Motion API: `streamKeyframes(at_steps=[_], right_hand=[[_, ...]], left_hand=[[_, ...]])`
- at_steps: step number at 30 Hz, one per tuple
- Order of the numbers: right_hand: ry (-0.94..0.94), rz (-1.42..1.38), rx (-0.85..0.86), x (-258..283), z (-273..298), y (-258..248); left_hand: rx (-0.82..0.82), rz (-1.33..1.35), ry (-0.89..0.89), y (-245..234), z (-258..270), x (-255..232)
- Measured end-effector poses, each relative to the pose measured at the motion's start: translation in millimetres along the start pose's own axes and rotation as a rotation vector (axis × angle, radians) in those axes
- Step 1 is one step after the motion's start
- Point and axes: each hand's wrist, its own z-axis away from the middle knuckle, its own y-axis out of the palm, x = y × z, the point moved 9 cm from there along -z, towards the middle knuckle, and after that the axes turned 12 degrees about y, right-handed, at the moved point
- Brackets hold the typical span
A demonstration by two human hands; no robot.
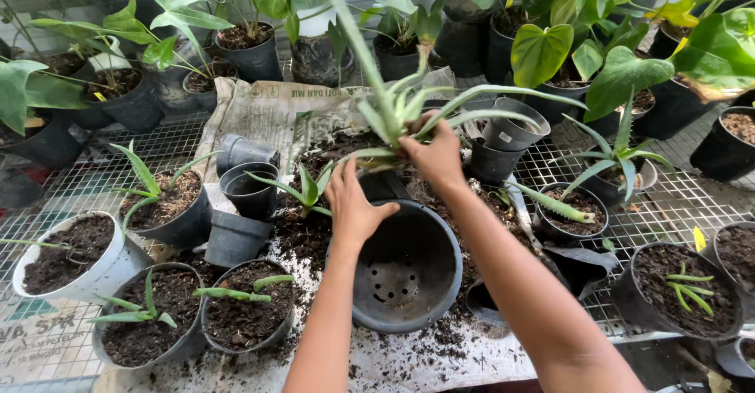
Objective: The person repots a large aloe plant into a plastic container by hand, removing soil and small pups, and then places the pups into smaller individual pots.
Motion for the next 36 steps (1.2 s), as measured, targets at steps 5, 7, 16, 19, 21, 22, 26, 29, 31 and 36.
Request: streamKeyframes(at_steps=[5, 7, 16, 19, 21, 22, 26, 29, 31, 36], right_hand=[[0.125, -0.162, -0.102, -0.6, -10.1, -35.1], [0.125, -0.221, -0.136, -2.9, -19.6, -50.0], [-0.028, -0.356, -0.217, 21.8, -9.5, -107.6], [-0.083, -0.196, -0.274, 21.5, 4.7, -116.8], [-0.117, -0.061, -0.303, 17.3, 19.9, -115.3], [-0.078, 0.059, -0.331, 11.2, 28.6, -111.4], [0.070, 0.215, -0.277, -34.1, 48.0, -98.5], [0.015, 0.206, -0.272, -39.5, 64.7, -102.7], [0.007, 0.188, -0.261, -39.8, 73.9, -107.5], [-0.001, 0.048, -0.187, -49.7, 75.2, -118.8]], left_hand=[[0.250, 0.004, -0.053, 3.0, -17.0, -9.2], [0.267, 0.017, -0.063, -4.8, -17.1, -16.1], [0.554, 0.086, -0.178, 44.2, -34.7, 46.8], [0.600, 0.088, -0.214, 43.7, -43.5, 59.7], [0.622, 0.076, -0.220, 38.5, -47.2, 56.7], [0.641, 0.039, -0.203, 35.2, -48.3, 51.6], [0.672, -0.142, -0.112, 17.6, -57.2, 33.8], [0.686, -0.278, -0.007, 4.9, -61.7, 20.7], [0.685, -0.358, 0.061, -8.6, -64.7, 0.9], [0.679, -0.505, 0.224, -27.2, -83.6, -28.1]])
